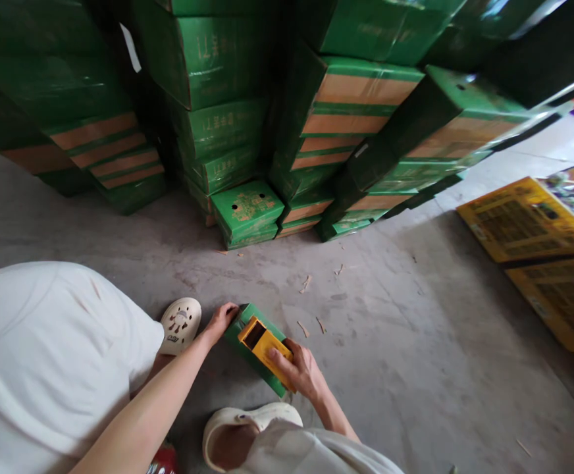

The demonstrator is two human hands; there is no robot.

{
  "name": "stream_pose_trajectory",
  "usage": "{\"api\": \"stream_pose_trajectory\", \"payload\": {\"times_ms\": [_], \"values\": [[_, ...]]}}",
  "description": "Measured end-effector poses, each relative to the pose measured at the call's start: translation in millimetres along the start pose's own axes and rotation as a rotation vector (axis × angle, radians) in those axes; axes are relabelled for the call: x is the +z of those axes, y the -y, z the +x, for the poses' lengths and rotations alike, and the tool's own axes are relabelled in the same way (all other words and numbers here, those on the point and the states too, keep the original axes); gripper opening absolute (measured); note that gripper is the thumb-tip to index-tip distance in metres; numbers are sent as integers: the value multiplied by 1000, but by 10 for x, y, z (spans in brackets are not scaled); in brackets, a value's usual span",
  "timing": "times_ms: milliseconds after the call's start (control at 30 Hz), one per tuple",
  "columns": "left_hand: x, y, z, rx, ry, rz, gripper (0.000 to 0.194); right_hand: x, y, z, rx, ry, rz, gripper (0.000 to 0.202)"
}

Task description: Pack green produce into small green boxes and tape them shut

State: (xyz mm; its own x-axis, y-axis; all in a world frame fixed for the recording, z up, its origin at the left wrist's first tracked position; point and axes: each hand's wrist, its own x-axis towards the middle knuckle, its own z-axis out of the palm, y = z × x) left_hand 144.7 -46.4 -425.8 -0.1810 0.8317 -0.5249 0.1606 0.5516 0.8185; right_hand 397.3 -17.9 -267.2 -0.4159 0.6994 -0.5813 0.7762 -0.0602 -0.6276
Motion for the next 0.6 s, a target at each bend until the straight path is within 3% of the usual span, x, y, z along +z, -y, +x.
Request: {"api": "stream_pose_trajectory", "payload": {"times_ms": [100,200,267,333,400,500,600], "values": [[30,32,22,-20,-59,7,30,14,-17,-3,-4,-12,7,58],[-7,-8,81,-5,-105,16,41,31,-49,-6,-10,-16,18,60],[-29,-54,81,17,-101,11,37,37,-63,-5,-7,-17,16,61],[-41,-88,36,49,-55,-15,36,36,-64,-3,-7,-25,15,62],[-56,-99,-32,108,62,-16,45,31,-54,-2,-10,-31,22,62],[-83,-102,-94,210,227,205,53,19,-37,0,-8,-26,41,62],[-82,-143,-62,230,191,421,49,11,-44,6,-8,-24,50,64]]}}
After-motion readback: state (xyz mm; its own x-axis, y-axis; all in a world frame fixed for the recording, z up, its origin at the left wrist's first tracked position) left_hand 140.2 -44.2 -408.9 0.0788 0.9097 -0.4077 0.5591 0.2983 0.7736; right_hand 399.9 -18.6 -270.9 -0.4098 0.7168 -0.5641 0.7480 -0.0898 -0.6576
